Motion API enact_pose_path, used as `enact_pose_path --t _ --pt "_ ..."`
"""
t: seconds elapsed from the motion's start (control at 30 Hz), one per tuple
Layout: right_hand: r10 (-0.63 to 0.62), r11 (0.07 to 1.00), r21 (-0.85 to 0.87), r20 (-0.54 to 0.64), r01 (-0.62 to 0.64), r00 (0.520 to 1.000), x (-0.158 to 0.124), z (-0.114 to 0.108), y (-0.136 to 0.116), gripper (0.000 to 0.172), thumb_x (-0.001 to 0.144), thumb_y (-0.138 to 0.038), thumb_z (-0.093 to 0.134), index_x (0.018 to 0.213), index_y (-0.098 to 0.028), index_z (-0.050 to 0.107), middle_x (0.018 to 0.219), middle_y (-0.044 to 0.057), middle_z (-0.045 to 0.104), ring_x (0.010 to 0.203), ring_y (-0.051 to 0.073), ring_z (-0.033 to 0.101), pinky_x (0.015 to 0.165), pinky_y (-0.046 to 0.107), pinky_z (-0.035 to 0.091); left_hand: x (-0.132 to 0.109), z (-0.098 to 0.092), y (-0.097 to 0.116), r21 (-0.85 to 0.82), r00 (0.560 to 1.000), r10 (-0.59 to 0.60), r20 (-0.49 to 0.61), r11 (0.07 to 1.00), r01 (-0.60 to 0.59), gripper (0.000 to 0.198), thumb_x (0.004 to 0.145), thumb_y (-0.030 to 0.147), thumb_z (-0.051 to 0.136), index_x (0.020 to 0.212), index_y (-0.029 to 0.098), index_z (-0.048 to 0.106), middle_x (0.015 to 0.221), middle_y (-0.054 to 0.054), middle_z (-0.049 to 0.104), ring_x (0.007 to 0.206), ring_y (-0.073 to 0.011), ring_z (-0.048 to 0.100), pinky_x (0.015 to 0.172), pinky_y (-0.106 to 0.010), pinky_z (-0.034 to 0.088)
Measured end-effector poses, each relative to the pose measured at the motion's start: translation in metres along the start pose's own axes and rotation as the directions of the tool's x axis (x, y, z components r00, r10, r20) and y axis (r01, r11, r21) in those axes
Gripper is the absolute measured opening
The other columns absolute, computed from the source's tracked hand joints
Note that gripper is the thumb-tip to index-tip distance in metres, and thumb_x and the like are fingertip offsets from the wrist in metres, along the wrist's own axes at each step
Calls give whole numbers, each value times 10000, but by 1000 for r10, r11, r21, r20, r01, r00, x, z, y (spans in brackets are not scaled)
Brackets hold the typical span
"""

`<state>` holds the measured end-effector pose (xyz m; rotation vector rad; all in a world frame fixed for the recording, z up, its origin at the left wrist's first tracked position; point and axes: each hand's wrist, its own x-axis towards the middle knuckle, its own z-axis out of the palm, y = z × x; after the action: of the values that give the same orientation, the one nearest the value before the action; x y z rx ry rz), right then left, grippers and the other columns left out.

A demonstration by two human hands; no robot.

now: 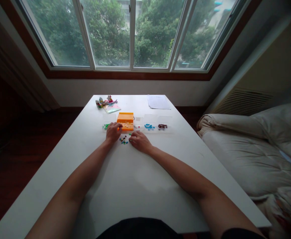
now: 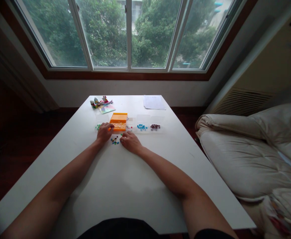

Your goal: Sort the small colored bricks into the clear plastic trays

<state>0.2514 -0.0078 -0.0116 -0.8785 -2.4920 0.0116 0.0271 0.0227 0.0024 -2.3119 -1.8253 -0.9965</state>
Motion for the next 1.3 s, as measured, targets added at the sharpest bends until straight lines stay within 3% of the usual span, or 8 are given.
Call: enact_pose_path --t 0.43,0.57,0.77,0.87,0.93,1.07,1.2,1.3 --pt "-41 997 57 -2 41 999 1 -3 -4 124 936 -173 559 927 -211 676 915 61 674 918 206 545 887 337 422 0 2 -2 -20 1000 17 -3 1000 -17 169 904 207 524 931 239 687 1010 -59 700 988 -259 571 942 -411 425" --pt "95 987 137 -112 -79 989 1 -11 8 121 929 -179 543 923 -205 661 886 57 679 874 204 565 861 323 440 0 2 -2 -33 1000 23 12 999 -23 162 901 207 526 921 235 684 1005 -58 703 981 -260 575 933 -410 440" --pt "438 896 246 -349 -371 828 -3 -25 49 164 924 -222 503 967 -195 659 893 77 678 867 230 582 846 359 458 0 3 1 -79 997 43 60 996 -38 176 910 214 507 928 234 681 975 -60 705 967 -246 599 893 -383 463" --pt "539 842 281 -393 -461 745 -6 -26 67 203 923 -250 487 1014 -192 659 903 80 686 866 243 587 842 378 465 -1 3 1 -99 996 54 65 994 -47 180 905 211 505 948 222 679 918 -59 694 911 -229 615 835 -350 469" --pt "559 829 288 -401 -479 726 -7 -25 73 224 927 -241 468 1021 -188 665 922 85 693 880 247 593 851 386 468 -1 4 0 -106 996 56 63 993 -49 178 896 210 512 958 216 679 899 -58 687 865 -218 618 790 -333 469" --pt "470 880 256 -346 -400 812 -5 -21 61 235 937 -206 462 1014 -183 683 963 97 699 900 241 598 874 384 470 -2 6 -2 -109 998 42 51 993 -36 180 898 229 516 953 210 687 864 -56 679 807 -207 610 739 -319 462" --pt "264 954 200 -208 -224 942 -2 -13 34 229 961 -192 479 1036 -205 695 984 86 694 972 232 592 912 376 468 -2 8 -3 -110 998 29 47 994 -23 185 900 232 515 953 210 691 855 -53 679 799 -203 612 744 -315 464" --pt "112 983 156 -101 -95 989 -1 -6 18 230 961 -235 541 1146 -233 677 1087 85 675 1067 238 570 972 393 460 -2 8 -4 -124 998 42 36 992 -37 183 898 231 516 948 212 691 856 -48 682 794 -199 613 743 -313 463"
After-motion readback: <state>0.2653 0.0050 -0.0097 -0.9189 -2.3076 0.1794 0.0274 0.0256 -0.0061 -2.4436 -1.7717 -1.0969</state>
